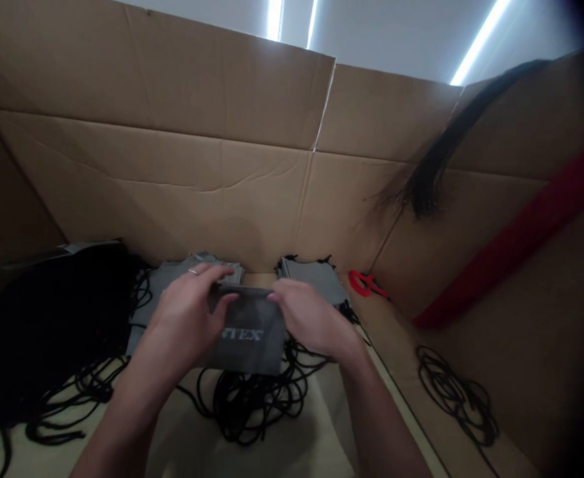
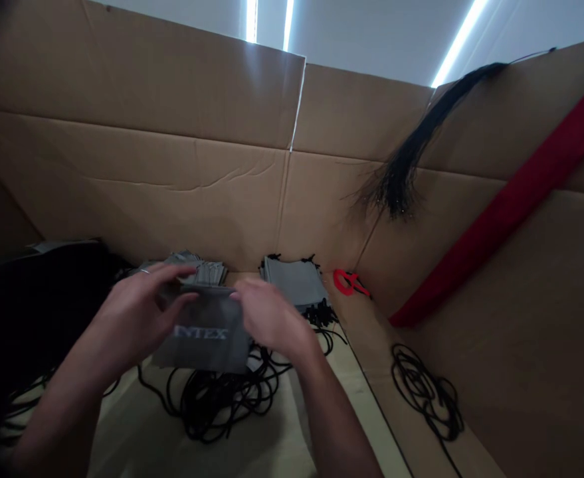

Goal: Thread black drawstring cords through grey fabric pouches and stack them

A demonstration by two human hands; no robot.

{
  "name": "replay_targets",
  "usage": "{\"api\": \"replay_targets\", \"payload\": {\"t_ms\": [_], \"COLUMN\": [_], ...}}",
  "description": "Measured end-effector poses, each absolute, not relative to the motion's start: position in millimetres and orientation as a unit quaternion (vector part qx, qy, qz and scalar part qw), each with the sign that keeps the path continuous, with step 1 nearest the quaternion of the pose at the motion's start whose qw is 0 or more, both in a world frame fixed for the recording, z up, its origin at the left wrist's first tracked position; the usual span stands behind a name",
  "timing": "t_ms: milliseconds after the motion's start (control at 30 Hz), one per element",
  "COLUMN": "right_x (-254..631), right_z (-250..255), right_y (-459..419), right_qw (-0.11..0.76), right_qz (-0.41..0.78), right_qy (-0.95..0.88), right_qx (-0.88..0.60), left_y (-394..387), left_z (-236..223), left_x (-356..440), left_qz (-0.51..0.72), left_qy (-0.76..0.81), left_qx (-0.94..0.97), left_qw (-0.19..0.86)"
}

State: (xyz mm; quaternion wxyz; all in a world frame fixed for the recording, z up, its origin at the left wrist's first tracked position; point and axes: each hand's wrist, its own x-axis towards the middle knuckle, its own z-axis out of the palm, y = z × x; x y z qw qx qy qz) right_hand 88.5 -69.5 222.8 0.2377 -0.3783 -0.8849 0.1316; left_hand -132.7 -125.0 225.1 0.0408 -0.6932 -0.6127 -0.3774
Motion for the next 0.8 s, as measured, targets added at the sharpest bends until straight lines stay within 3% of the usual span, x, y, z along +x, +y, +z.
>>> {"api": "replay_targets", "payload": {"t_ms": [200,500,800], "right_x": [165.2,199.2,195.4], "right_z": [205.1,142.6,132.4], "right_y": [-2.2,43.3,47.5], "right_qw": [0.337,0.279,0.234], "right_qz": [0.124,0.168,0.074], "right_qy": [-0.729,-0.555,-0.542], "right_qx": [-0.583,-0.765,-0.804], "left_y": [-128.1,-126.3,-127.4], "left_z": [234.2,229.9,233.1], "left_x": [-135.2,-133.6,-134.1], "left_qz": [-0.455,-0.442,-0.420], "left_qy": [-0.627,-0.617,-0.634], "left_qx": [-0.630,-0.651,-0.650], "left_qw": [0.048,0.023,0.012]}}
